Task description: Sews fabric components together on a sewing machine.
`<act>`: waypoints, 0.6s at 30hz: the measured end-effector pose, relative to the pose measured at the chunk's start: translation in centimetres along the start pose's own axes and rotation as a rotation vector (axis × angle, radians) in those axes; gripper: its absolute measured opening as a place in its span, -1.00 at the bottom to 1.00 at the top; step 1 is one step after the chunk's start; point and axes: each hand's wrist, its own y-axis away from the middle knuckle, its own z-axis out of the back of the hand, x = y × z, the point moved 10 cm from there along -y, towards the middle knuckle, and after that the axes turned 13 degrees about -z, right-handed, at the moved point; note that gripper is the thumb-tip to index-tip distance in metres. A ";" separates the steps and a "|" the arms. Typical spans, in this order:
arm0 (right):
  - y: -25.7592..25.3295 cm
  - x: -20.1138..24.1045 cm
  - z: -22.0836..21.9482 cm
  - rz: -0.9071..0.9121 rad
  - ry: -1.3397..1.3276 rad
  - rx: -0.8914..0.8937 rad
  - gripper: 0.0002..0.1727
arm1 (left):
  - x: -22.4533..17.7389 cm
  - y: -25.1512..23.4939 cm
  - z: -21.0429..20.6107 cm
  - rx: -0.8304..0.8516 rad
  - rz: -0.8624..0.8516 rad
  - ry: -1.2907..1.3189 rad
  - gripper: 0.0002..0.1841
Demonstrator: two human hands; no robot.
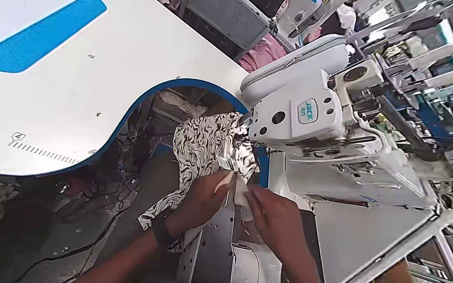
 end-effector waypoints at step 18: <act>6.7 1.8 0.3 0.021 -0.011 -0.333 -0.72 | -4.4 2.4 -2.2 0.025 -0.040 -0.504 -0.75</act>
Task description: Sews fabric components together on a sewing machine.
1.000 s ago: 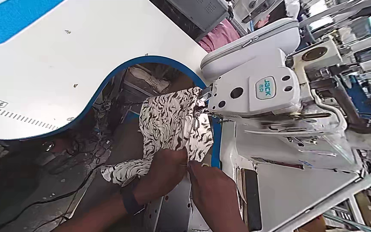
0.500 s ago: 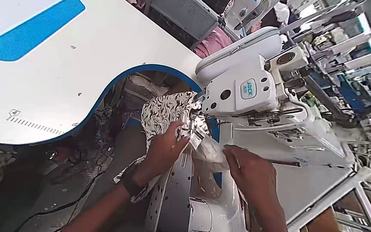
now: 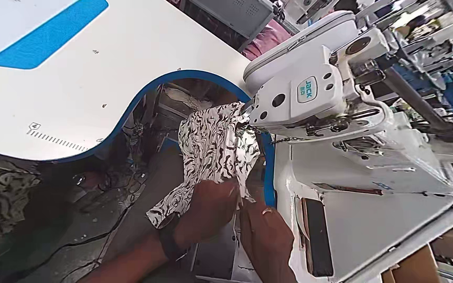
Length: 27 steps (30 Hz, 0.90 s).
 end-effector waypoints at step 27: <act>-4.5 -2.3 -5.3 -0.229 -0.326 -0.128 -0.76 | 0.3 -4.8 1.0 -0.447 -0.327 -0.462 -0.80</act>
